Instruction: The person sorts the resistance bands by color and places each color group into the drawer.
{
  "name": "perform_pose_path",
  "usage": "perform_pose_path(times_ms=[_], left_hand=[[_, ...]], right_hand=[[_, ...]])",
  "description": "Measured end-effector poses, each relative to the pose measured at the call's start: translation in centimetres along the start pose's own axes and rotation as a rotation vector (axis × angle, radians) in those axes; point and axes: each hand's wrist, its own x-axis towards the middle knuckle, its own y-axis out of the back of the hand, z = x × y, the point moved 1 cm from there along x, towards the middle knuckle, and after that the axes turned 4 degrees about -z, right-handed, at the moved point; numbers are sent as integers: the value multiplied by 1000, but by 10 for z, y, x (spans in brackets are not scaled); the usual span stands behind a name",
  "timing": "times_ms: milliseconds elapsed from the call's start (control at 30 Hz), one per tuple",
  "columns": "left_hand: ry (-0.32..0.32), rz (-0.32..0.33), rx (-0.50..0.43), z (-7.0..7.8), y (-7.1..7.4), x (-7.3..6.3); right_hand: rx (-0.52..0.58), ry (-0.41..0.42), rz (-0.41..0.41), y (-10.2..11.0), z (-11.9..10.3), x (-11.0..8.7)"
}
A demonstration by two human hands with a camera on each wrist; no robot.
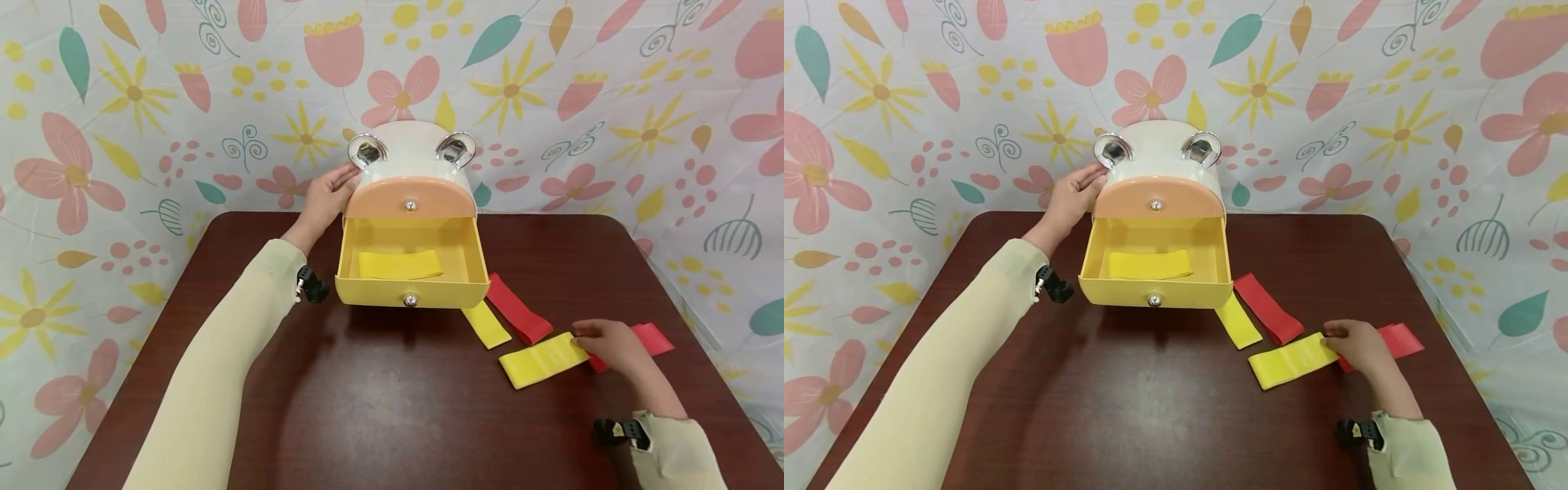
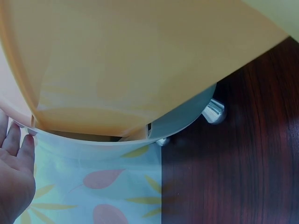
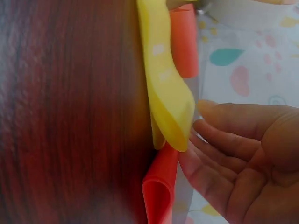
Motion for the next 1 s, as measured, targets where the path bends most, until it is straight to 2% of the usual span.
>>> perform_pose_path(times_ms=[433,767,1000], left_hand=[[-14,-13,-4,-1,-2,2],[-6,1,2,0,0,1],[-7,3,-10,-1,-1,2]], right_hand=[[35,6,-78,-1,-2,16],[44,47,27,6,-11,9],[64,70,59,12,-17,4]])
